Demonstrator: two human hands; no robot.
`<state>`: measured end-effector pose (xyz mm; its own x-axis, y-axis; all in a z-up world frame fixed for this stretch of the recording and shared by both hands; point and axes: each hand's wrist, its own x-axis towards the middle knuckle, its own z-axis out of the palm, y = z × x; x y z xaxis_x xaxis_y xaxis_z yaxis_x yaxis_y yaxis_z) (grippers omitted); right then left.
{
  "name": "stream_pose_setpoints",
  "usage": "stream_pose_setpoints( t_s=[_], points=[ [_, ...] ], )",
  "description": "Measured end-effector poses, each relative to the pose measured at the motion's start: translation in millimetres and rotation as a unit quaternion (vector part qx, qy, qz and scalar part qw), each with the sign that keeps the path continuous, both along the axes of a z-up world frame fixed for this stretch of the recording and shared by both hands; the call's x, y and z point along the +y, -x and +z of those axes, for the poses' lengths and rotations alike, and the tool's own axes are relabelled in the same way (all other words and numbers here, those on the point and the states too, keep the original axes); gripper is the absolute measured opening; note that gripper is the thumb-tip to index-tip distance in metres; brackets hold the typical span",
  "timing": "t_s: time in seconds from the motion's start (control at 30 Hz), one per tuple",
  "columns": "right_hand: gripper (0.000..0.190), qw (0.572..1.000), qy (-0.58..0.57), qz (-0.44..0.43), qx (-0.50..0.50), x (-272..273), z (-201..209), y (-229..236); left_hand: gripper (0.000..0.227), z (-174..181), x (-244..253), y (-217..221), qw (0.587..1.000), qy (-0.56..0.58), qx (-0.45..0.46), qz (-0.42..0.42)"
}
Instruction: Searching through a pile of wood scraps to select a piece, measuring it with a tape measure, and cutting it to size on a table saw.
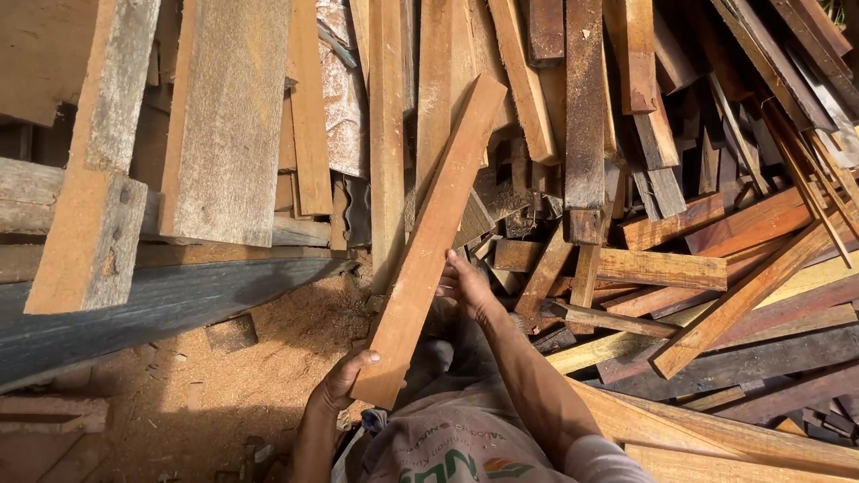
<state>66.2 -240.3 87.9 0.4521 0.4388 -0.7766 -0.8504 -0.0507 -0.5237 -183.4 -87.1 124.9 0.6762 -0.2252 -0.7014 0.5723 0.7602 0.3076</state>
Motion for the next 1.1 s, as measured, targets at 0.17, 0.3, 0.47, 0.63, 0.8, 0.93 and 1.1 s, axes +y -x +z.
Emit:
stream_pose_setpoints(
  t_s=[0.17,0.3,0.47,0.63,0.8,0.93,1.1],
  points=[
    [0.061,0.986,-0.121,-0.081,0.079,25.8,-45.8,-20.1,0.021,-36.6,-8.3,70.6,0.971,-0.219,0.093,-0.019],
    [0.038,0.977,-0.138,-0.141,0.079,21.7,-73.2,7.5,0.053,1.9,-11.1,62.5,0.846,-0.396,0.215,-0.283],
    [0.048,0.991,-0.109,-0.025,0.077,-15.2,-65.4,52.0,0.075,16.2,-49.3,30.7,0.781,-0.475,0.284,-0.290],
    [0.060,0.990,-0.061,0.039,0.122,-61.1,-42.7,86.1,0.081,-13.5,-96.0,30.0,0.740,-0.549,0.263,-0.284],
    [0.069,0.972,0.037,0.202,0.110,-110.4,-33.2,66.5,0.086,5.2,-141.4,23.2,0.743,-0.547,0.257,-0.288],
    [0.055,0.974,-0.006,0.139,0.181,-135.5,-59.0,53.2,0.070,-57.3,-166.3,77.1,0.748,-0.605,0.259,-0.089],
    [0.054,0.983,0.038,0.003,0.177,-147.6,-56.5,21.3,0.078,-14.2,-169.6,72.2,0.719,-0.574,0.267,-0.287]
  ],
)
